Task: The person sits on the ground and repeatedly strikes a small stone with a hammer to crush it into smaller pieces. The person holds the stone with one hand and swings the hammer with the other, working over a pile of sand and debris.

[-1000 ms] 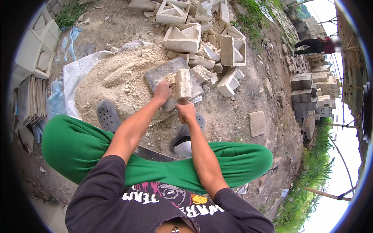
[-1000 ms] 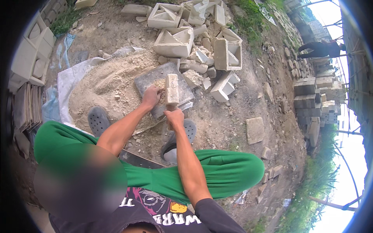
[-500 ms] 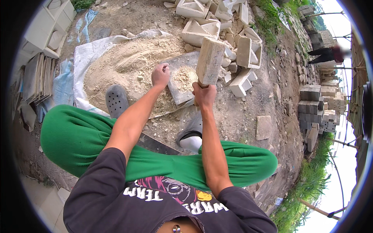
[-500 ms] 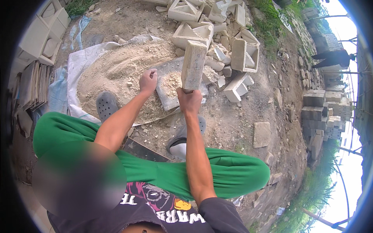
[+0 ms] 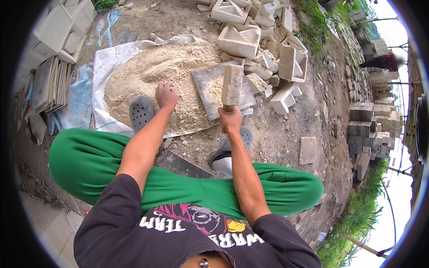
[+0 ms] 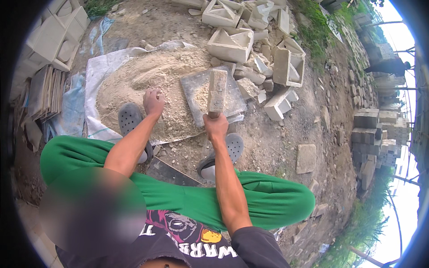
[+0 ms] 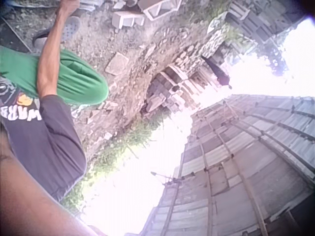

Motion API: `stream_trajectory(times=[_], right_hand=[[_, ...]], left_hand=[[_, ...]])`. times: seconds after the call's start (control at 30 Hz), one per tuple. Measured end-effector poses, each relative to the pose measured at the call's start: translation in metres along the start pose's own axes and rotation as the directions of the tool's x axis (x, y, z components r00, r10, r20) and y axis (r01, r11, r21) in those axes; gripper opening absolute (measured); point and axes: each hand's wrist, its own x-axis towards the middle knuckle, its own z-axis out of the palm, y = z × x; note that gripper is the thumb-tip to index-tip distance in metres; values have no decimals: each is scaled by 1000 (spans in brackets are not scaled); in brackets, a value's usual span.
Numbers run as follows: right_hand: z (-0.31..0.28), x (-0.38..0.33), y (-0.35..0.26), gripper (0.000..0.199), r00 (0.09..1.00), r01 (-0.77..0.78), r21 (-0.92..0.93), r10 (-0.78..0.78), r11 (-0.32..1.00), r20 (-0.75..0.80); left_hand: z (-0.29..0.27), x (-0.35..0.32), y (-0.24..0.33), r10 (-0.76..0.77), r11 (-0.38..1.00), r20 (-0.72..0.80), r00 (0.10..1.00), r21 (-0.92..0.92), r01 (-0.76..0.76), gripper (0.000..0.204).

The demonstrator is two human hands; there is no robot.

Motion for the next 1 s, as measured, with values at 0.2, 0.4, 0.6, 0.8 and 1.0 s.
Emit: stream_trajectory(times=[0.2,0.4,0.6,0.8,1.0], right_hand=[[-8,-1,-12,28,924,-218,-202,268,955,271],[-45,28,-26,39,974,-200,68,191,977,126],[-47,18,-66,34,998,-5,47,8,999,-59],[-14,12,-7,38,975,-180,-139,195,974,103],[-11,-6,-16,41,992,-125,-20,125,992,14]], left_hand=[[2,4,-22,50,999,-4,999,-1,-50,27],[-2,7,16,68,972,-48,996,-223,-77,29],[21,-12,47,139,892,-18,990,-431,-133,28],[41,-30,86,170,877,118,978,-470,-96,28],[48,-35,84,212,913,141,967,-381,-144,30]])
